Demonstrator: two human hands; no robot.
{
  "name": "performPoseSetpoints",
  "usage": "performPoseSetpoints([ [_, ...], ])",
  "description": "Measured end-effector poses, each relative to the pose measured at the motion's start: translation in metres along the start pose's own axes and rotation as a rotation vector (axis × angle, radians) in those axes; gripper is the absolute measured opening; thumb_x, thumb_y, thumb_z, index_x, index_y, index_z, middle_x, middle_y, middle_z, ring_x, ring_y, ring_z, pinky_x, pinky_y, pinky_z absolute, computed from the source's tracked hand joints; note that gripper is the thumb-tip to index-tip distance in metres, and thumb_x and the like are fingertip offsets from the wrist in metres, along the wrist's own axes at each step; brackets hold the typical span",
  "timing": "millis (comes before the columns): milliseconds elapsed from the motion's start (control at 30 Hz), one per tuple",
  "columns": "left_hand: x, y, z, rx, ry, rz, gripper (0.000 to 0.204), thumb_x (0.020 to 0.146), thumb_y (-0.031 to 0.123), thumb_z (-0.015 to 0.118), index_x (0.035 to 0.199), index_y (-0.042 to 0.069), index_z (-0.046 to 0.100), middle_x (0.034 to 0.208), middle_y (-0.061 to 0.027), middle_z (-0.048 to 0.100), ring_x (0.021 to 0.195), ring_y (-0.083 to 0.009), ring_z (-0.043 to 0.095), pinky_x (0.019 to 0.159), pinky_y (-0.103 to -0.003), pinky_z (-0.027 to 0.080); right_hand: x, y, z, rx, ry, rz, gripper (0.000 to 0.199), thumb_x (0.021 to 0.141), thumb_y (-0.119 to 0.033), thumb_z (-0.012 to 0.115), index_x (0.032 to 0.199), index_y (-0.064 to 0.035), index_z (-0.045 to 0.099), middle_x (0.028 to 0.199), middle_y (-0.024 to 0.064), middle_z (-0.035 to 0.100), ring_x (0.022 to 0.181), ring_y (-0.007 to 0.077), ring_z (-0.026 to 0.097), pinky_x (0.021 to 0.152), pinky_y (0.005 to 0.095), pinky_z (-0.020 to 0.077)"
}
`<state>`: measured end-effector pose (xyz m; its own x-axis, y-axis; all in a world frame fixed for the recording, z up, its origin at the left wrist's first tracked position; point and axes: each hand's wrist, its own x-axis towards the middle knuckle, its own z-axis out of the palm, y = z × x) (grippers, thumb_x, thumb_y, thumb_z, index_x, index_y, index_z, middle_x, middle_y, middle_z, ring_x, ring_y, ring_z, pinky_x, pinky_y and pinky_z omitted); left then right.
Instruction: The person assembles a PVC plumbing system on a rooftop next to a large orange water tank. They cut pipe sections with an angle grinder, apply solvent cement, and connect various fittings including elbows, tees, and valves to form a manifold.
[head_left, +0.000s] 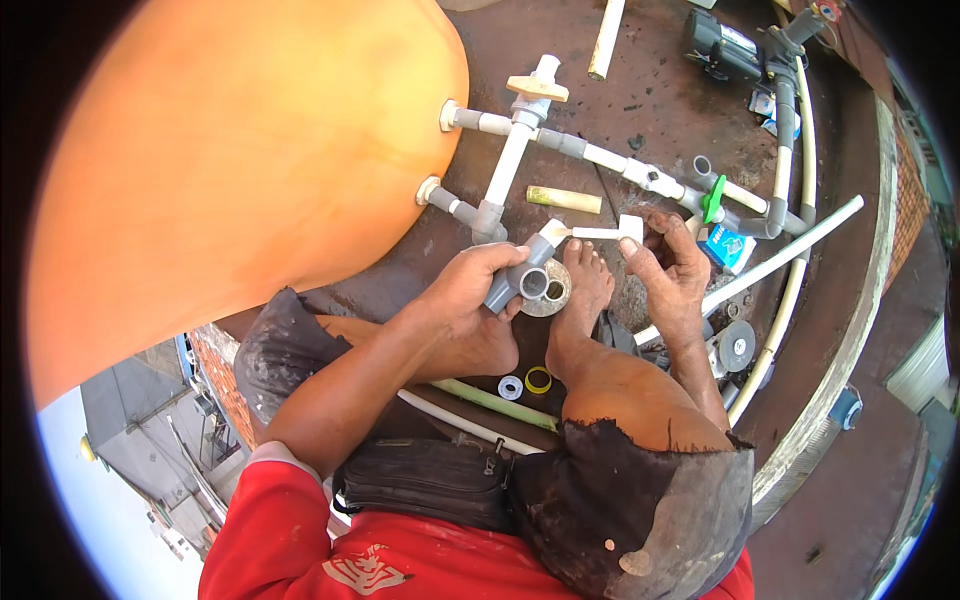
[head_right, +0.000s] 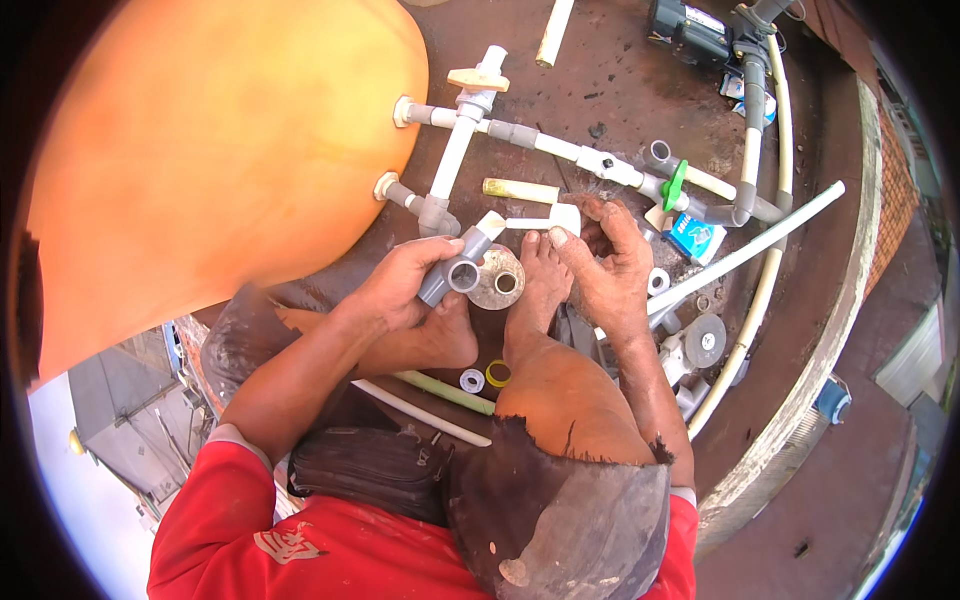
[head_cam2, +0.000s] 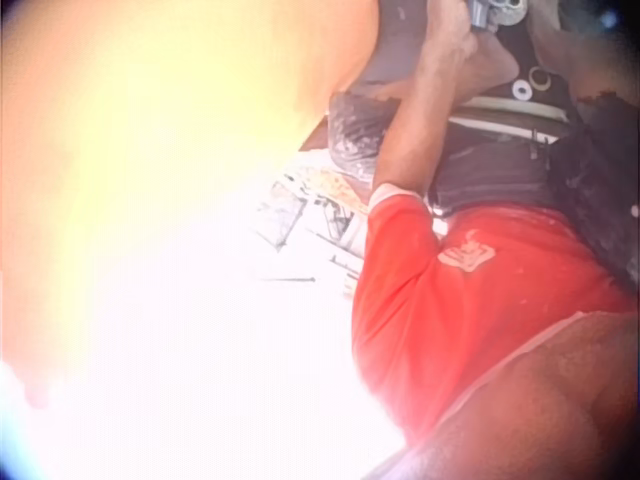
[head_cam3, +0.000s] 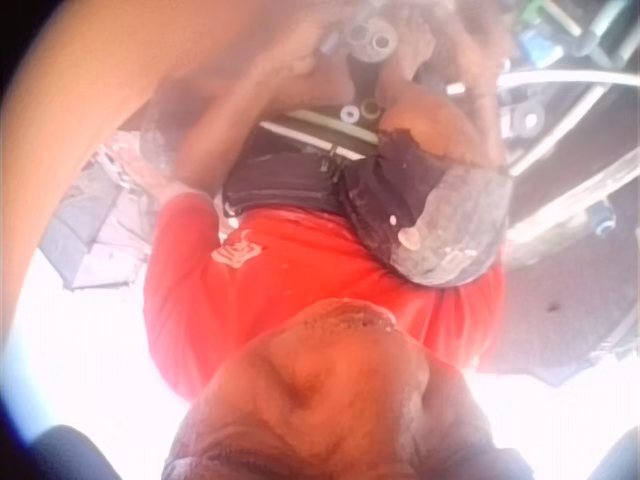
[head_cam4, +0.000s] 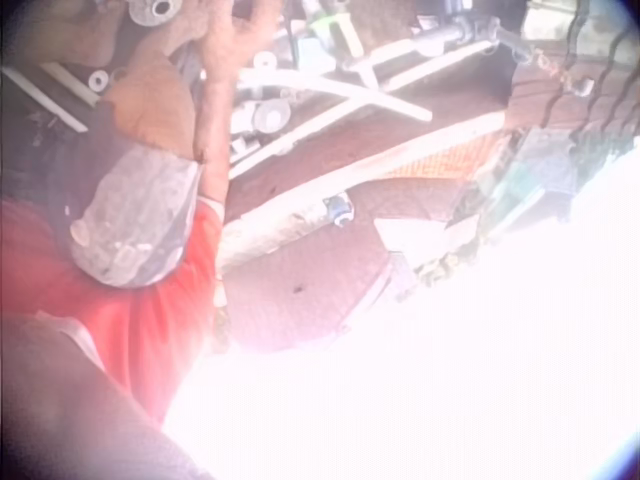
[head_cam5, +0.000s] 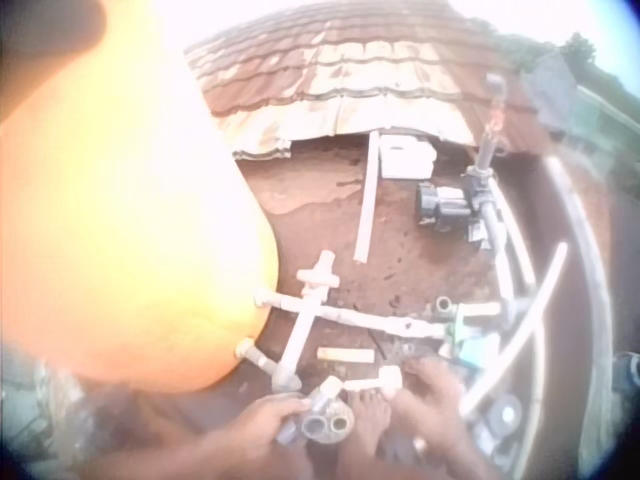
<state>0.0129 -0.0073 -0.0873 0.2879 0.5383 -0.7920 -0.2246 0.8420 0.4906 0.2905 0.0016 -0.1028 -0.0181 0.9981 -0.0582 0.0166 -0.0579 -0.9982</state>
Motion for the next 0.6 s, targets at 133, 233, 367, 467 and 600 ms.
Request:
performPoseSetpoints([
  [133,-0.006,0.010,0.001,-0.187,-0.131,-0.091,0.041,0.111,0.034,0.054,0.121,-0.003,0.070,0.082,-0.0106,0.070,0.060,-0.0181,0.064,0.053,-0.031,0.048,-0.007,0.020,-0.002,0.143,0.052,0.111,0.040,0.096,-0.008,0.081,0.132,0.0061,0.070,0.102,0.0029,0.064,0.087,0.0089,0.061,0.074,0.0251,0.0516],
  [233,-0.011,0.013,-0.003,-0.205,-0.178,-0.051,0.046,0.111,0.039,0.056,0.123,-0.004,0.069,0.085,-0.0115,0.071,0.062,-0.0175,0.063,0.054,-0.030,0.048,-0.015,0.036,-0.007,0.095,0.076,0.109,0.039,0.096,-0.009,0.081,0.130,0.0064,0.070,0.101,0.0036,0.065,0.086,0.0106,0.063,0.071,0.0265,0.0538],
  [367,-0.018,0.013,-0.016,-0.202,-0.171,0.000,0.054,0.109,0.048,0.062,0.126,-0.003,0.067,0.091,-0.0126,0.072,0.067,-0.0168,0.064,0.057,-0.030,0.048,-0.017,0.022,-0.015,-0.466,-0.142,-0.077,0.039,0.085,-0.010,0.085,0.120,0.0033,0.075,0.105,0.0094,0.067,0.080,0.0159,0.065,0.072,0.0316,0.0550],
  [467,-0.035,0.015,-0.017,-0.109,-0.180,0.065,0.062,0.098,0.038,0.081,0.139,0.001,0.053,0.107,-0.0103,0.066,0.076,-0.0133,0.061,0.061,-0.028,0.046,-0.023,0.028,-0.007,-0.517,-0.284,-0.152,0.040,0.083,-0.015,0.085,0.121,-0.0035,0.076,0.099,0.0139,0.064,0.082,0.0293,0.069,0.072,0.0415,0.0584],
  [600,-0.047,0.022,-0.011,0.018,-0.171,0.068,0.076,0.087,0.018,0.091,0.144,0.006,0.042,0.116,-0.0077,0.059,0.079,-0.0099,0.056,0.062,-0.026,0.044,-0.022,0.038,0.007,-0.612,-0.380,-0.316,0.036,0.084,-0.015,0.084,0.118,-0.0069,0.077,0.098,0.0147,0.064,0.084,0.0347,0.071,0.074,0.0447,0.0591],
])
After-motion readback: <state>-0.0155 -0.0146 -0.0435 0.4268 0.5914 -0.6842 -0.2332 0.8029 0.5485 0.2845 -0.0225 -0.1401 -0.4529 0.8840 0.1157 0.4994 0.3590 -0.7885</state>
